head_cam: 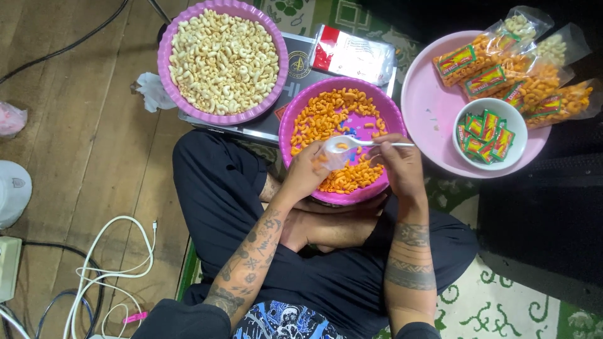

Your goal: Filling small plastic bags with orange snacks using a spoon while sitting on the floor.

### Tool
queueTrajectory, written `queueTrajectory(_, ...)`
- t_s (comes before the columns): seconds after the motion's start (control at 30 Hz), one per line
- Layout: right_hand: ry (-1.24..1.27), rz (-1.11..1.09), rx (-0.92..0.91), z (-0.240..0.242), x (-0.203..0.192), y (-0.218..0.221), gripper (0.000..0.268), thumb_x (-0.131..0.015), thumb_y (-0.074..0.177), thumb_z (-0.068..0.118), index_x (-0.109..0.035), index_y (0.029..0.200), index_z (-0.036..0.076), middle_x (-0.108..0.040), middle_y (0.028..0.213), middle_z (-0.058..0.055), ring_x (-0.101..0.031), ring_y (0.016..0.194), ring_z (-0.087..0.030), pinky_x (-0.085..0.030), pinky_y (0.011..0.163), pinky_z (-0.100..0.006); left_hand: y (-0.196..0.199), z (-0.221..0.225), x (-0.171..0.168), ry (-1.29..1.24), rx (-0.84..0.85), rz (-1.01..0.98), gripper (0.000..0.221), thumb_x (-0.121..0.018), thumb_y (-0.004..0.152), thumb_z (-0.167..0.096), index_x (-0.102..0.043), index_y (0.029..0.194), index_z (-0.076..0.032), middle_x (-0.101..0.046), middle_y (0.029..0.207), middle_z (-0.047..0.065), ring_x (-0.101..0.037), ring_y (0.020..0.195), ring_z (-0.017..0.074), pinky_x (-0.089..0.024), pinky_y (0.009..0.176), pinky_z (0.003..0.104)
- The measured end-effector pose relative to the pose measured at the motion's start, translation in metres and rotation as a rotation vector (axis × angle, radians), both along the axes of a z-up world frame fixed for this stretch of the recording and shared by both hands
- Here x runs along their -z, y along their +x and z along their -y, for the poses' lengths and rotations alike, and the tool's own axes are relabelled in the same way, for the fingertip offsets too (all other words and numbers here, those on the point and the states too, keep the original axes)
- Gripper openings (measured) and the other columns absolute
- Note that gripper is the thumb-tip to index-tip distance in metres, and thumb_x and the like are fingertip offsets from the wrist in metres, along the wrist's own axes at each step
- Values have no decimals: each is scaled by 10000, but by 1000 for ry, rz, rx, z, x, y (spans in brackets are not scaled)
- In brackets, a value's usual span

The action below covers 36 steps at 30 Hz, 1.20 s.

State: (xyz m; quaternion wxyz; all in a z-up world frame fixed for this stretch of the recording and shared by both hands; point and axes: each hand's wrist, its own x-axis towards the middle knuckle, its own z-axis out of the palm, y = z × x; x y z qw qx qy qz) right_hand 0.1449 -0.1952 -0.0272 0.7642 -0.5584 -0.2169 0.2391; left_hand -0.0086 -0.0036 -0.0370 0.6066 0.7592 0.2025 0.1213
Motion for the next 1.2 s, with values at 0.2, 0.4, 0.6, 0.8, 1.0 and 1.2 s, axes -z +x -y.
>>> queueTrajectory(0.2, 3, 51, -133, -3, -25, -16, 174, -646, 991, 126, -668, 1035, -40, -677, 1124, -247, -734, 925, -299, -645, 757, -403, 1, 6, -8, -27, -3, -45, 430, -785, 761, -157, -689, 1175, -227, -755, 954, 103, -730, 977, 346, -581, 897, 481)
queueTrajectory(0.4, 47, 73, -187, -4, -7, -15, 132, -609, 972, 89, -645, 953, -37, -665, 1109, -254, -736, 917, -287, -618, 810, -420, 8, 8, -32, 32, 27, 105, 490, -601, 719, 63, -699, 1162, -120, -721, 1026, 171, -683, 1059, 438, -546, 948, 524)
queueTrajectory(0.6, 182, 91, 17, -11, 14, -4, 173, -602, 860, 123, -598, 816, -44, -634, 1021, -321, -711, 843, -342, -599, 764, -413, 21, 6, -39, 123, 14, 102, 526, -598, 700, 75, -692, 1177, -125, -703, 1046, 150, -676, 1064, 420, -540, 961, 520)
queueTrajectory(0.8, 186, 101, 75, -19, 9, -10, 151, -565, 805, 118, -589, 772, -28, -636, 978, -317, -692, 826, -333, -585, 755, -411, 17, 6, -26, 128, -24, 132, 472, -625, 743, 25, -689, 1182, -136, -668, 1040, 140, -670, 1045, 401, -545, 943, 475)
queueTrajectory(1.0, 129, 157, 45, -23, -3, -23, 169, -566, 797, 109, -598, 774, -55, -646, 989, -329, -698, 882, -355, -590, 787, -459, 19, 4, -25, 182, -12, 133, 469, -667, 727, 39, -679, 1171, -111, -655, 1041, 132, -666, 1049, 398, -539, 948, 487)
queueTrajectory(1.2, 216, 122, 122, -16, -4, -15, 155, -559, 779, 122, -582, 758, -30, -625, 997, -315, -677, 851, -338, -571, 770, -406, 19, -1, -21, 181, 13, 189, 460, -644, 732, 36, -703, 1147, -153, -677, 1034, 118, -671, 1040, 383, -541, 923, 469)
